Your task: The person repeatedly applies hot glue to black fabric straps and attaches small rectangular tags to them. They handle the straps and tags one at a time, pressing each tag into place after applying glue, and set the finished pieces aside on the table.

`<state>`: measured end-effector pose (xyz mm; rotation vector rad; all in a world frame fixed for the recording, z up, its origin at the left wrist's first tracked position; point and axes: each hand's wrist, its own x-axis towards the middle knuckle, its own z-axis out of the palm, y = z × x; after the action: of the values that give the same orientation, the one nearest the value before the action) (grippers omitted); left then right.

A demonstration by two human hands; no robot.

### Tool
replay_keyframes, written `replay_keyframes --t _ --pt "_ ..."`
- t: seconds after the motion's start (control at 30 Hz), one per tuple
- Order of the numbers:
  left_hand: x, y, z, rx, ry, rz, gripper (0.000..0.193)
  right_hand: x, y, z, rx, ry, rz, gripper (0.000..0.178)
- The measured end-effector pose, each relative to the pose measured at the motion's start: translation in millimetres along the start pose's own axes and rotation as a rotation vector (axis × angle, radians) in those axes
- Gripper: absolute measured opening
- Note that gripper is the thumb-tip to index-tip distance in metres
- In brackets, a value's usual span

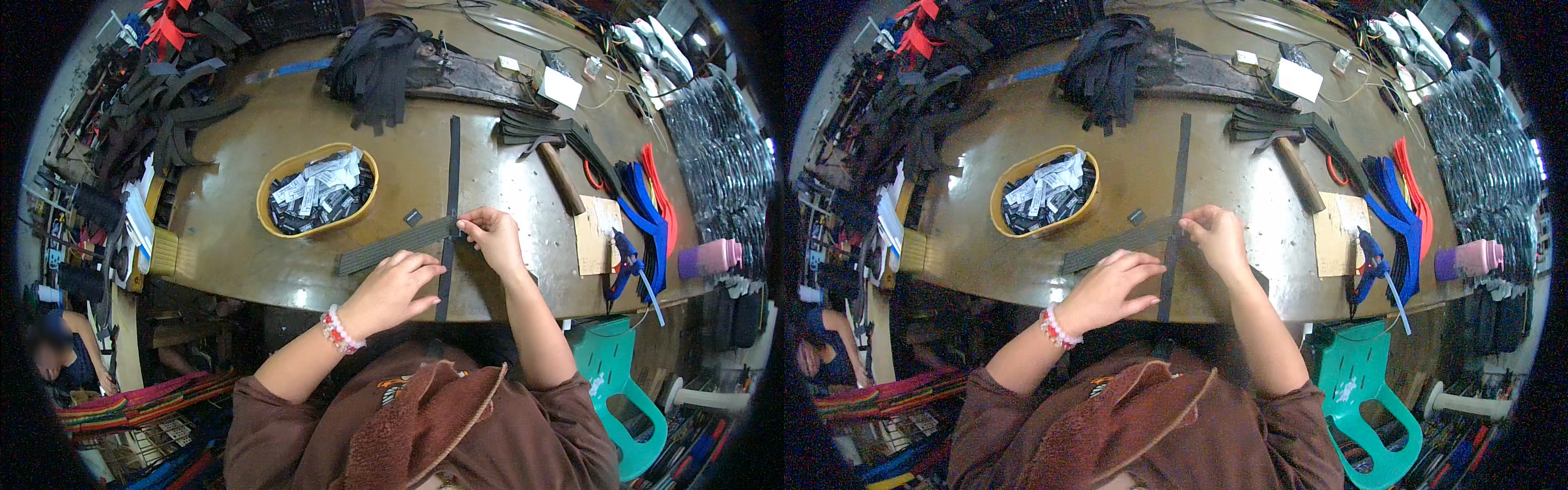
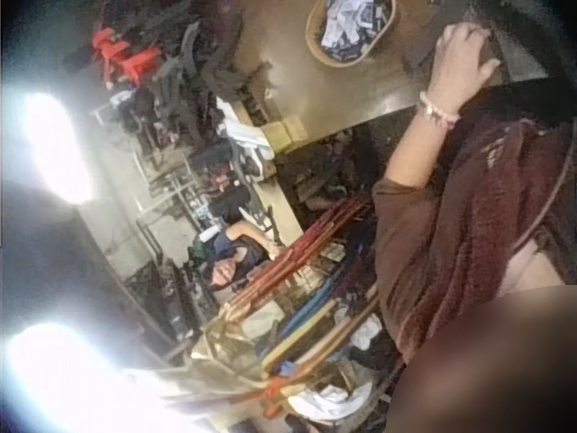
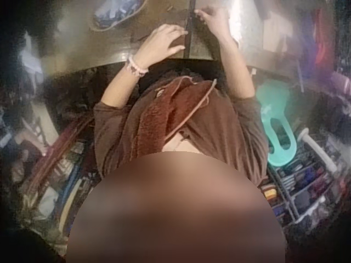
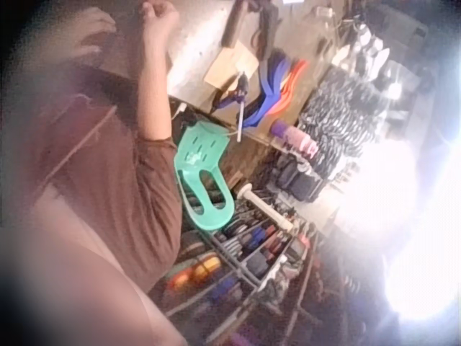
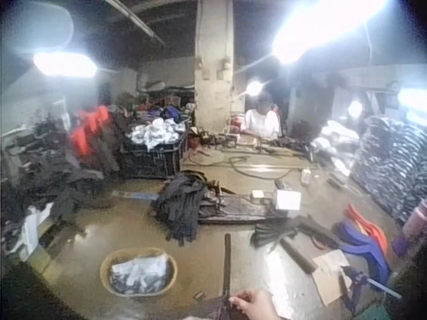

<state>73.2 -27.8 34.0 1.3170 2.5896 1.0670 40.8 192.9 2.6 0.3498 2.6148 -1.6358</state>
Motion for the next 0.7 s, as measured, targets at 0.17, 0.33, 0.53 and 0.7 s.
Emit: replay_keyframes --t 0.17,0.33,0.53,0.7 --pt "13.1 -30.7 -61.5 0.228 0.291 -0.058 0.019 -2.2 -8.1 6.5 -0.206 0.058 -0.126 0.017" --pt "62.8 -156.0 -155.2 0.325 0.23 -0.389 0.022 -11.9 -13.6 -1.6 -0.078 0.063 -0.151 0.022" --pt "69.4 -240.6 -161.6 0.155 -0.378 -0.385 0.021 -28.9 9.7 -14.7 -0.107 0.219 -0.241 0.016" --pt "52.4 -238.7 -173.6 0.104 -0.253 -0.381 0.016 -29.3 25.5 -8.4 -0.161 0.299 -0.423 0.006"
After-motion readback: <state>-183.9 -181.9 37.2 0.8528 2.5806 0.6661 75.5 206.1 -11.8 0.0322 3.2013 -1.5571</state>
